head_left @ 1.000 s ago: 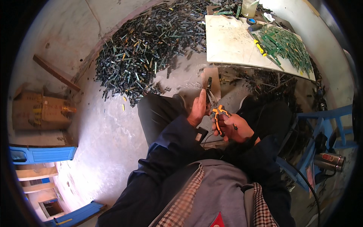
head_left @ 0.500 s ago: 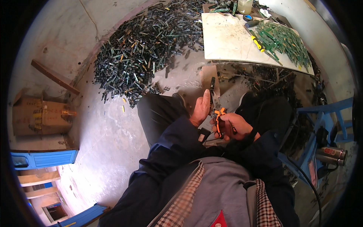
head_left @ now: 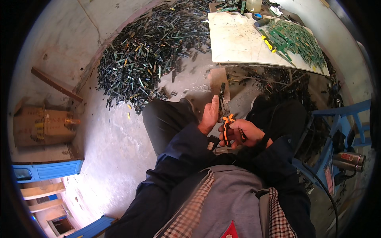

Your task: The person sits on the floor and uses a screwdriver and pliers to disassemble small green circuit boards. They pry off components and strip wires, dropping the separated pieces onto a large pile on the floor.

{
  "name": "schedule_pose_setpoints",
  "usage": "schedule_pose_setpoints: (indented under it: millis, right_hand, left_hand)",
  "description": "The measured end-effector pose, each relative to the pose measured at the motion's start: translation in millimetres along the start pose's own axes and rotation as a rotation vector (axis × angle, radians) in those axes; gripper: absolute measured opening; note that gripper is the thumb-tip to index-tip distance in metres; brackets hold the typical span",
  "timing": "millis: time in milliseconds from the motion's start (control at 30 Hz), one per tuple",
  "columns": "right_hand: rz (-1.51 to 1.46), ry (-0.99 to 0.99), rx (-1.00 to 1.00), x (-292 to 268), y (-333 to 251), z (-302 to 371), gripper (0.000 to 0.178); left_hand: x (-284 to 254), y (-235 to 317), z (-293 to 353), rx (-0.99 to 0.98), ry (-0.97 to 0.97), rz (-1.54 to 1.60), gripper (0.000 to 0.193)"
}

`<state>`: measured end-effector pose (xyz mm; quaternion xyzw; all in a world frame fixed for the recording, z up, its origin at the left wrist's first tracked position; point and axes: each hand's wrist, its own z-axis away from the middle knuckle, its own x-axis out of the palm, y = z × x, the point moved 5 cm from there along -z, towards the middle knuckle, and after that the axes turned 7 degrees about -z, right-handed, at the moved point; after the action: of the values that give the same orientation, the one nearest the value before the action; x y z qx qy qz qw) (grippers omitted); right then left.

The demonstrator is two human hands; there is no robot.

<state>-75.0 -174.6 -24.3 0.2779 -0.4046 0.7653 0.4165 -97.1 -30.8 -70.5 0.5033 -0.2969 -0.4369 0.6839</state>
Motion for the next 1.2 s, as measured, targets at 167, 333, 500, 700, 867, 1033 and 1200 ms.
schedule_pose_setpoints:
  millis: [167,333,500,700,867,1033,1200]
  right_hand:
    - [0.007,0.008,0.004,-4,1,0,0.037]
    - [0.015,0.017,0.016,-5,1,1,0.036]
    - [0.118,0.078,0.01,-7,1,0,0.035]
    - [0.143,0.077,0.013,-7,1,1,0.035]
    - [0.111,0.065,0.017,-4,-3,6,0.036]
    - [0.023,0.047,0.033,-10,-4,6,0.036]
    - [0.043,0.08,0.048,-22,-4,5,0.035]
  left_hand:
    - [-1,-8,-3,-0.031,-0.003,-0.062,0.064]
    - [-1,-7,-4,0.0,-0.028,-0.06,0.066]
    - [-2,-9,-3,-0.022,-0.011,-0.083,0.066]
    - [-3,-13,-5,-0.08,0.007,-0.064,0.066]
    - [-3,-4,-3,-0.016,0.007,-0.151,0.067]
    - [-4,-8,-5,-0.008,0.004,-0.223,0.067]
    - [0,-12,-6,0.024,0.003,-0.225,0.068]
